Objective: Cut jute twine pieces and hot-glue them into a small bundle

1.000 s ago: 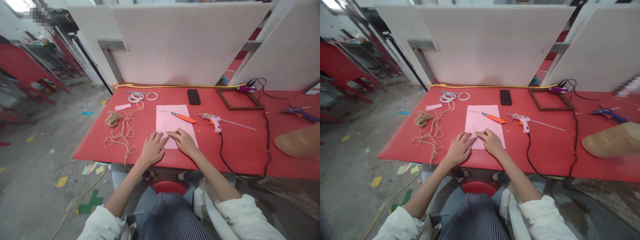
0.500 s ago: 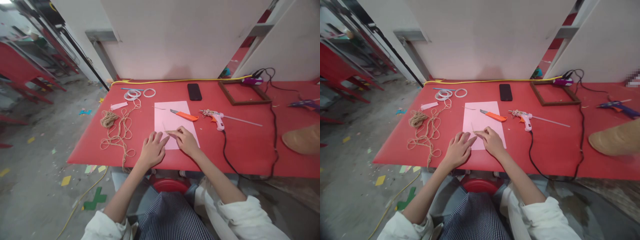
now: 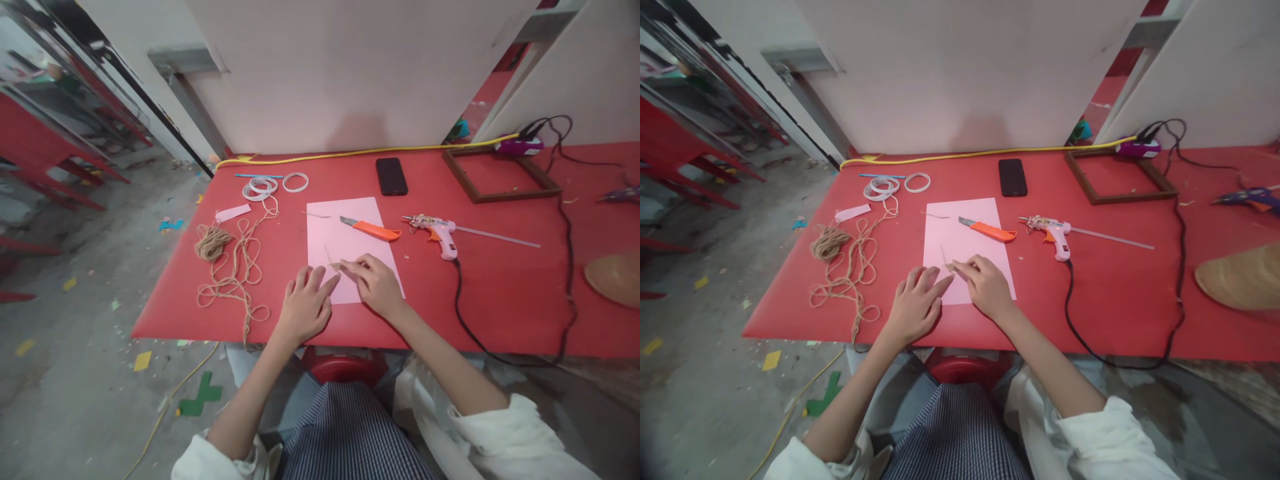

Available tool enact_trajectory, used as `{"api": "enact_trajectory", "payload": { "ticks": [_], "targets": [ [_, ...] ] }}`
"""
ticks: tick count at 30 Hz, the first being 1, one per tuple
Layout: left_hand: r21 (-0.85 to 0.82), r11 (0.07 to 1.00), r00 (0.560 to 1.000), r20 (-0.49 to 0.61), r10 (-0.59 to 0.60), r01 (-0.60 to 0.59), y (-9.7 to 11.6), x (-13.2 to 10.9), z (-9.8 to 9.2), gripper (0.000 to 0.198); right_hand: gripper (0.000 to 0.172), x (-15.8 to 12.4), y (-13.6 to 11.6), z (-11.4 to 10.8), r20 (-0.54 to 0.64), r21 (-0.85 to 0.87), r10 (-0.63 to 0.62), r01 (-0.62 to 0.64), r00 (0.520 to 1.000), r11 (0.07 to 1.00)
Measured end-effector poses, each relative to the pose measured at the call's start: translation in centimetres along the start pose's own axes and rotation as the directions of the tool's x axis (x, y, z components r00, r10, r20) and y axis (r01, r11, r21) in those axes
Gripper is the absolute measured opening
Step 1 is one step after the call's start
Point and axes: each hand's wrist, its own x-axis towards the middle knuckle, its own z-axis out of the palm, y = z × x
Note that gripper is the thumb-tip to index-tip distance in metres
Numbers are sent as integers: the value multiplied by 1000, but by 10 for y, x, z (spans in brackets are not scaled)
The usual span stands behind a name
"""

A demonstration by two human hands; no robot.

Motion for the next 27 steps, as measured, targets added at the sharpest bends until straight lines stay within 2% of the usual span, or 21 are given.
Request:
{"api": "enact_trajectory", "payload": {
  "ticks": [3, 5, 7, 8, 10, 11, 13, 16, 18, 21, 24, 27],
  "targets": [
    [0, 1000, 1000, -4, 12, -12, -1, -1, -1, 53, 36, 1, 8, -9, -188, 77, 98, -85, 977, 993],
    [1, 1000, 1000, -7, 13, -13, -2, -2, -1, 51, 30, 0, 22, -21, -321, 53, 209, -203, 924, 978],
    [1, 1000, 1000, -10, 6, -6, -3, -2, 0, 50, 24, -3, 43, -39, -465, -46, 330, -395, 821, 918],
    [2, 1000, 1000, -13, 3, -3, -3, -3, 1, 50, 23, -6, 56, -49, -501, -114, 382, -497, 776, 860],
    [2, 1000, 1000, -25, 1, -1, -3, -3, 4, 51, 35, -13, 80, -68, -563, -193, 514, -708, 647, 679],
    [3, 1000, 999, -33, 1, -1, -3, -3, 5, 51, 42, -16, 91, -75, -566, -212, 569, -772, 596, 599],
    [1, 1000, 999, -46, 1, -1, -3, -4, 6, 52, 51, -21, 106, -84, -491, -277, 651, -812, 579, 514],
    [-15, 1000, 998, -56, -11, 10, -4, -1, 5, 55, 56, -20, 115, -89, -360, -378, 712, -792, 603, 480],
    [-25, 1000, 998, -59, -19, 18, -8, 5, 1, 57, 53, -16, 115, -91, -314, -418, 738, -785, 597, 457],
    [-19, 1000, 999, -45, -19, 18, -19, 21, -3, 62, 40, -9, 113, -98, -292, -416, 773, -803, 563, 428],
    [-24, 999, 999, -5, 34, -34, -32, 35, -1, 61, 32, -10, 116, -108, -311, -297, 799, -852, 514, 432],
    [-37, 996, 997, -10, 77, -77, -41, 41, 5, 61, 22, -20, 117, -115, -336, 44, 815, -857, 472, 514]
  ]
}}
